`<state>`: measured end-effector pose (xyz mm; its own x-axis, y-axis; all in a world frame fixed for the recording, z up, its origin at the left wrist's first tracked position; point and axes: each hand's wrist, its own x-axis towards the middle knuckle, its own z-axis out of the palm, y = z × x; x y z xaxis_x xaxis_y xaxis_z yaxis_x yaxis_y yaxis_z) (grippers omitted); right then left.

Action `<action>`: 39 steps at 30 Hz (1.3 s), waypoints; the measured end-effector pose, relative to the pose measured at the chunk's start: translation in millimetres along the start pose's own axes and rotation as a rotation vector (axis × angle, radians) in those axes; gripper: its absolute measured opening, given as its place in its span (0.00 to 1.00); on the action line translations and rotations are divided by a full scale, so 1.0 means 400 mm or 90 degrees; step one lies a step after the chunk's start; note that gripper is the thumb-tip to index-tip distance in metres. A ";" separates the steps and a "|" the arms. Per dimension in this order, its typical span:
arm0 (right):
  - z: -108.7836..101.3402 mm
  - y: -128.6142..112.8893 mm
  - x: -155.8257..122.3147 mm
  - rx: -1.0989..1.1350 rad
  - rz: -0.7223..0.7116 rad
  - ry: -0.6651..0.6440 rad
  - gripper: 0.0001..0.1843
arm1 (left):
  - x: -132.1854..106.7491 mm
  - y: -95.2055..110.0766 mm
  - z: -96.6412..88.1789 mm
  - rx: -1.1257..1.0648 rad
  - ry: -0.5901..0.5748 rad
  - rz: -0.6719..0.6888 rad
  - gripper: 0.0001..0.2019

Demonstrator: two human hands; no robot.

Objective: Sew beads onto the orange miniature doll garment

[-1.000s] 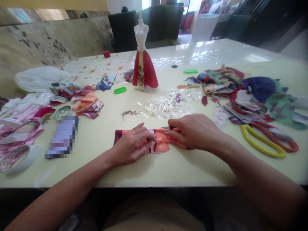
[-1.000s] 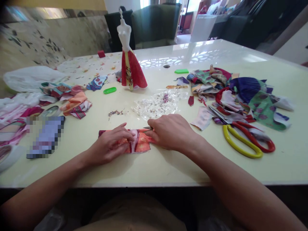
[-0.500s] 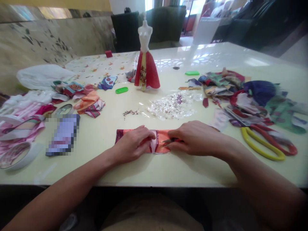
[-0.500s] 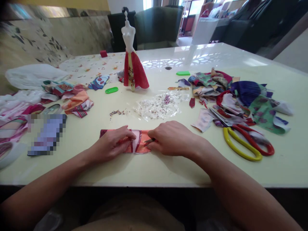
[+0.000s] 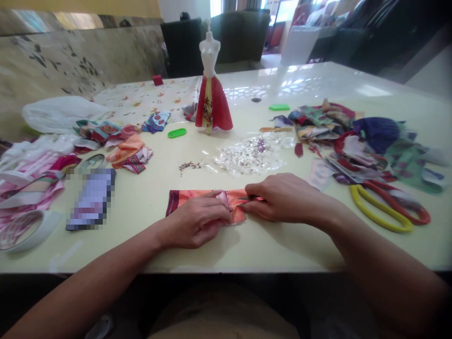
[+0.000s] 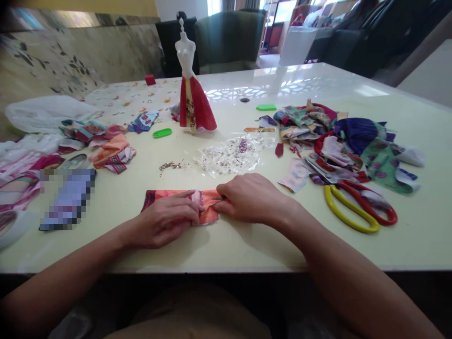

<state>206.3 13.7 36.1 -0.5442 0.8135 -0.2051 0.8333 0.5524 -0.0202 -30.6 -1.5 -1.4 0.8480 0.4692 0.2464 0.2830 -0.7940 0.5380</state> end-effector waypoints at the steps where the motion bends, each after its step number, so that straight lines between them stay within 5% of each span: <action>1: 0.002 0.001 0.002 -0.001 0.010 0.001 0.19 | 0.000 -0.001 0.001 0.008 -0.004 -0.003 0.11; 29: -0.006 0.013 -0.022 0.045 -0.075 -0.073 0.16 | 0.014 0.000 -0.002 -0.076 0.008 -0.102 0.08; 39: -0.010 0.009 -0.013 0.068 -0.060 -0.098 0.17 | 0.002 -0.005 -0.007 -0.231 0.086 -0.171 0.07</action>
<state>211.6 12.0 41.0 -0.6062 0.7167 -0.3448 0.7891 0.5962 -0.1481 -31.7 1.6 -0.2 0.6935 0.7047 0.1501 0.2894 -0.4631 0.8377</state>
